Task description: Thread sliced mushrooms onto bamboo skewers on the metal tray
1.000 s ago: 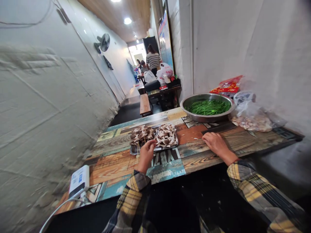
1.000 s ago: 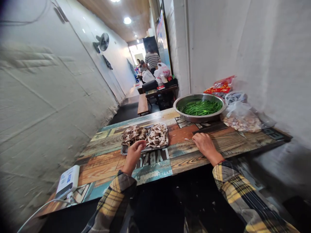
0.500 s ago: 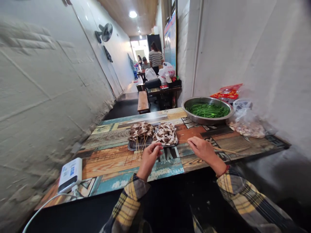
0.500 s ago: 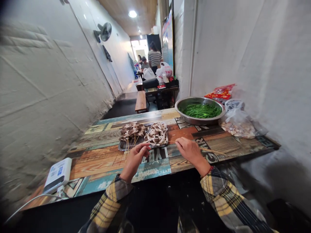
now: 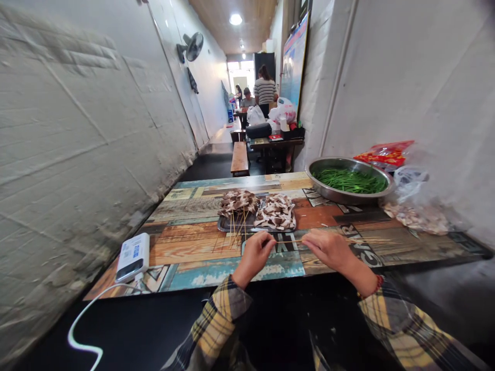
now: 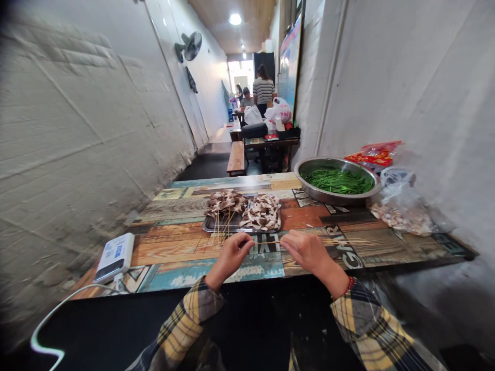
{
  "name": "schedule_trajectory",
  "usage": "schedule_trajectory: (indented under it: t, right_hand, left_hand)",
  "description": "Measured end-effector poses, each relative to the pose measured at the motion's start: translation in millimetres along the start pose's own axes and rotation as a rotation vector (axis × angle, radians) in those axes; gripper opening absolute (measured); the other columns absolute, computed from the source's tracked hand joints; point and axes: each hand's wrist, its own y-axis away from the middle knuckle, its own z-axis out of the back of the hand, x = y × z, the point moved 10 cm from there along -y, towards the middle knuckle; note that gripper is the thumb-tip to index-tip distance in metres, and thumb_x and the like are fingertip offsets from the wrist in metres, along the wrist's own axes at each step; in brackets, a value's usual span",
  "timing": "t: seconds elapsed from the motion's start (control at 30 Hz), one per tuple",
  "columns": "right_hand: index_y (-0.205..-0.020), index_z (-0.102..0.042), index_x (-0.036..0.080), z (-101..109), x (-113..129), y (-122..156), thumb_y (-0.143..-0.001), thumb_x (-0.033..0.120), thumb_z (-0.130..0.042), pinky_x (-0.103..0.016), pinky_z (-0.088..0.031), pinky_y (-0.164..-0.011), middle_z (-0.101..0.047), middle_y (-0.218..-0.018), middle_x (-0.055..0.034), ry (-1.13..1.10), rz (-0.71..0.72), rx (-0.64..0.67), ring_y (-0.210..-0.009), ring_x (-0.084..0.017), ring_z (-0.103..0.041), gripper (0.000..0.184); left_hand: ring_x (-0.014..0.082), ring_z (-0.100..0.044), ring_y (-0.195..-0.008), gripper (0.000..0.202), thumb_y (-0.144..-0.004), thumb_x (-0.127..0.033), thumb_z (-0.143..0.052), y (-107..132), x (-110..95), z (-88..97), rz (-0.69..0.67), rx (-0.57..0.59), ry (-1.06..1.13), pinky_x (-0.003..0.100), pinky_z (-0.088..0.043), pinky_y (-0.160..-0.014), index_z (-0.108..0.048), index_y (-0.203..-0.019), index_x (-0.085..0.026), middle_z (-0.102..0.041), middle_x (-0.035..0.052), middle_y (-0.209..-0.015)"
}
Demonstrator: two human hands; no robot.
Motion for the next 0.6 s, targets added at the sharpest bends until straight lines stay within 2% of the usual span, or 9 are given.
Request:
schedule_trajectory:
  t: [0.1,0.23,0.3,0.33,0.4,0.47,0.53,0.6]
  right_hand:
    - [-0.089,-0.067,0.022,2.3,-28.2,7.3,-0.098,0.034,-0.037,-0.026,-0.040,-0.067,-0.065,-0.080,-0.0051,-0.005,-0.025,-0.013,-0.074,-0.017,-0.061,0.034]
    - [-0.084,-0.068,0.021,1.9,-73.8,16.6,-0.098,0.032,-0.037,-0.027,-0.043,-0.068,-0.065,-0.077,-0.0060,0.030,-0.054,-0.045,-0.074,-0.018,-0.061,0.036]
    - [-0.086,-0.069,0.020,-1.4,-91.8,17.3,-0.097,0.031,-0.038,-0.028,-0.044,-0.070,-0.067,-0.080,-0.0071,0.048,-0.058,-0.069,-0.076,-0.019,-0.061,0.035]
    - [-0.088,-0.070,0.020,-5.1,-98.6,16.4,-0.096,0.030,-0.040,-0.029,-0.045,-0.071,-0.068,-0.083,-0.0075,0.059,-0.058,-0.067,-0.078,-0.019,-0.062,0.033]
    - [-0.094,-0.071,0.021,-13.1,-108.3,12.7,-0.095,0.027,-0.042,-0.031,-0.045,-0.075,-0.070,-0.088,-0.0083,0.094,-0.069,-0.056,-0.085,-0.021,-0.063,0.029]
    - [-0.100,-0.071,0.021,-17.7,-111.5,8.5,-0.093,0.023,-0.044,-0.035,-0.046,-0.079,-0.071,-0.096,-0.0096,0.101,-0.097,-0.063,-0.094,-0.024,-0.062,0.028]
    - [-0.105,-0.070,0.020,-16.9,-105.1,5.2,-0.091,0.023,-0.045,-0.039,-0.045,-0.085,-0.070,-0.104,-0.0113,0.027,-0.125,-0.101,-0.103,-0.026,-0.060,0.029]
    - [-0.111,-0.068,0.018,-13.9,-89.1,3.1,-0.090,0.027,-0.047,-0.042,-0.045,-0.090,-0.069,-0.110,-0.0122,-0.168,-0.144,-0.143,-0.106,-0.027,-0.060,0.030]
  left_hand:
    - [0.0129,-0.048,-0.062,0.022,-0.081,-0.031,-0.054,8.2,20.6,36.4,0.072,-0.064,0.005,0.024,-0.035,-0.060,-0.057,-0.064,-0.016,-0.054,0.0002,-0.063]
    - [0.0103,-0.041,-0.054,0.026,-0.080,-0.039,-0.057,26.4,59.7,101.2,0.241,-0.266,0.164,0.022,-0.032,-0.054,-0.053,-0.066,-0.017,-0.046,-0.0040,-0.056]
    - [0.0091,-0.040,-0.052,0.028,-0.079,-0.041,-0.058,36.0,70.2,118.5,0.288,-0.357,0.262,0.021,-0.032,-0.052,-0.052,-0.067,-0.017,-0.045,-0.0049,-0.055]
    - [0.0084,-0.039,-0.051,0.029,-0.079,-0.042,-0.059,39.9,72.2,120.4,0.302,-0.386,0.309,0.020,-0.031,-0.051,-0.050,-0.067,-0.017,-0.044,-0.0054,-0.054]
    - [0.0076,-0.037,-0.047,0.029,-0.079,-0.044,-0.058,45.0,71.7,108.7,0.335,-0.382,0.405,0.020,-0.029,-0.047,-0.049,-0.070,-0.018,-0.043,-0.0063,-0.053]
    - [0.0067,-0.036,-0.045,0.030,-0.081,-0.045,-0.057,46.9,65.0,84.4,0.353,-0.323,0.469,0.019,-0.028,-0.045,-0.046,-0.071,-0.018,-0.043,-0.0071,-0.053]
    - [0.0064,-0.037,-0.044,0.032,-0.081,-0.046,-0.056,48.4,57.1,57.9,0.370,-0.266,0.502,0.019,-0.029,-0.044,-0.045,-0.071,-0.018,-0.045,-0.0067,-0.053]
    - [0.0062,-0.036,-0.043,0.032,-0.081,-0.047,-0.056,49.5,51.0,31.9,0.395,-0.208,0.525,0.018,-0.028,-0.042,-0.046,-0.072,-0.018,-0.045,-0.0066,-0.052]
